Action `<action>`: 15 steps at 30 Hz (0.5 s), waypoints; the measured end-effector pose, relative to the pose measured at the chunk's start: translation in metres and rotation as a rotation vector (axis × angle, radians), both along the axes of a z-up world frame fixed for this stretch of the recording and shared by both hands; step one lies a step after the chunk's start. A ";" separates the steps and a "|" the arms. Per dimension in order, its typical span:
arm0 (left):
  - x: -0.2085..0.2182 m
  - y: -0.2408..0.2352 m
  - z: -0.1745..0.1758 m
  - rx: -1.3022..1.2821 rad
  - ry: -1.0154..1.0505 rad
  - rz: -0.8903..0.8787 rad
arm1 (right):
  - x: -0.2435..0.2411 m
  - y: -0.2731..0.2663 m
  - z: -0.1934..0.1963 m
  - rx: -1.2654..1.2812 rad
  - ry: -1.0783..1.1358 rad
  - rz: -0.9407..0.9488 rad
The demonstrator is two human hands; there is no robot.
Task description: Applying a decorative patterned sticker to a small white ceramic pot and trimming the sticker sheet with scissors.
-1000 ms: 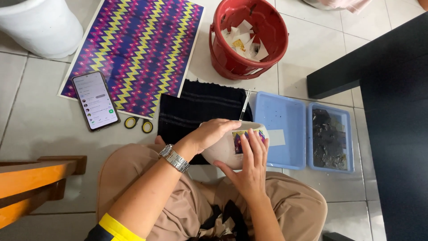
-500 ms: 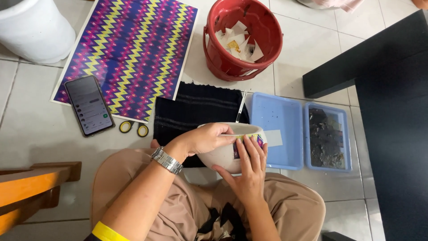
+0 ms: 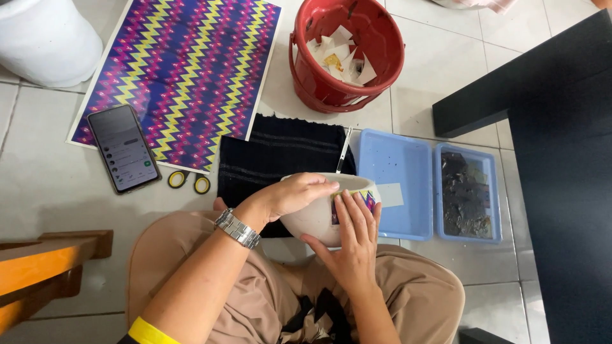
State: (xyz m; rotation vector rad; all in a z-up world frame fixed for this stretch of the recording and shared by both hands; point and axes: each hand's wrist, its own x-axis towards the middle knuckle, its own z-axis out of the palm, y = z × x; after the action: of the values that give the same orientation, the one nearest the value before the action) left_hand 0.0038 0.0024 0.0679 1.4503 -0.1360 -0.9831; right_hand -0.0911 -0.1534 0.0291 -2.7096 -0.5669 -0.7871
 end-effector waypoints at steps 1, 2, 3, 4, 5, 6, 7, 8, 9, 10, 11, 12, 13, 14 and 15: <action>0.000 -0.003 -0.006 -0.001 0.000 -0.002 | 0.000 -0.005 -0.004 -0.001 0.000 -0.002; 0.000 -0.006 -0.013 0.017 -0.053 -0.008 | -0.001 -0.011 -0.007 0.105 0.028 0.030; 0.000 -0.009 -0.019 0.035 -0.107 -0.014 | -0.002 -0.016 -0.011 0.212 0.057 0.063; 0.000 -0.009 -0.020 0.034 -0.107 -0.016 | 0.000 -0.015 -0.003 0.211 0.056 0.060; 0.000 -0.009 -0.021 0.070 -0.150 -0.053 | 0.001 -0.014 0.005 0.319 0.089 0.018; -0.001 -0.009 -0.022 0.106 -0.193 -0.091 | 0.002 -0.013 0.013 0.427 0.121 -0.025; -0.001 -0.009 -0.027 0.104 -0.192 -0.094 | 0.004 -0.017 0.009 0.427 0.121 -0.030; -0.001 -0.010 -0.032 0.112 -0.228 -0.059 | 0.006 -0.022 0.005 0.456 0.137 0.013; -0.002 -0.010 -0.038 0.120 -0.263 -0.022 | 0.008 -0.027 0.000 0.487 0.154 0.057; -0.002 -0.009 -0.036 0.120 -0.262 -0.024 | 0.008 -0.029 -0.003 0.488 0.155 0.054; -0.002 -0.008 -0.034 0.097 -0.256 -0.017 | 0.008 -0.031 -0.007 0.485 0.175 0.060; -0.002 -0.007 -0.032 0.074 -0.251 -0.009 | 0.009 -0.033 -0.011 0.482 0.196 0.066; -0.002 -0.007 -0.033 0.076 -0.249 -0.012 | 0.009 -0.033 -0.011 0.485 0.198 0.063; -0.002 -0.006 -0.034 0.063 -0.249 -0.007 | 0.010 -0.033 -0.012 0.494 0.203 0.072; -0.002 -0.007 -0.035 0.049 -0.250 -0.003 | 0.010 -0.034 -0.011 0.503 0.206 0.079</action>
State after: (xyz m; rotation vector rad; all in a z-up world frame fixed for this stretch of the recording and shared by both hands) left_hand 0.0023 -0.0043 0.0332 1.6149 -0.2986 -0.8092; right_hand -0.0806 -0.1869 0.0176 -2.2526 -0.3660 -0.5321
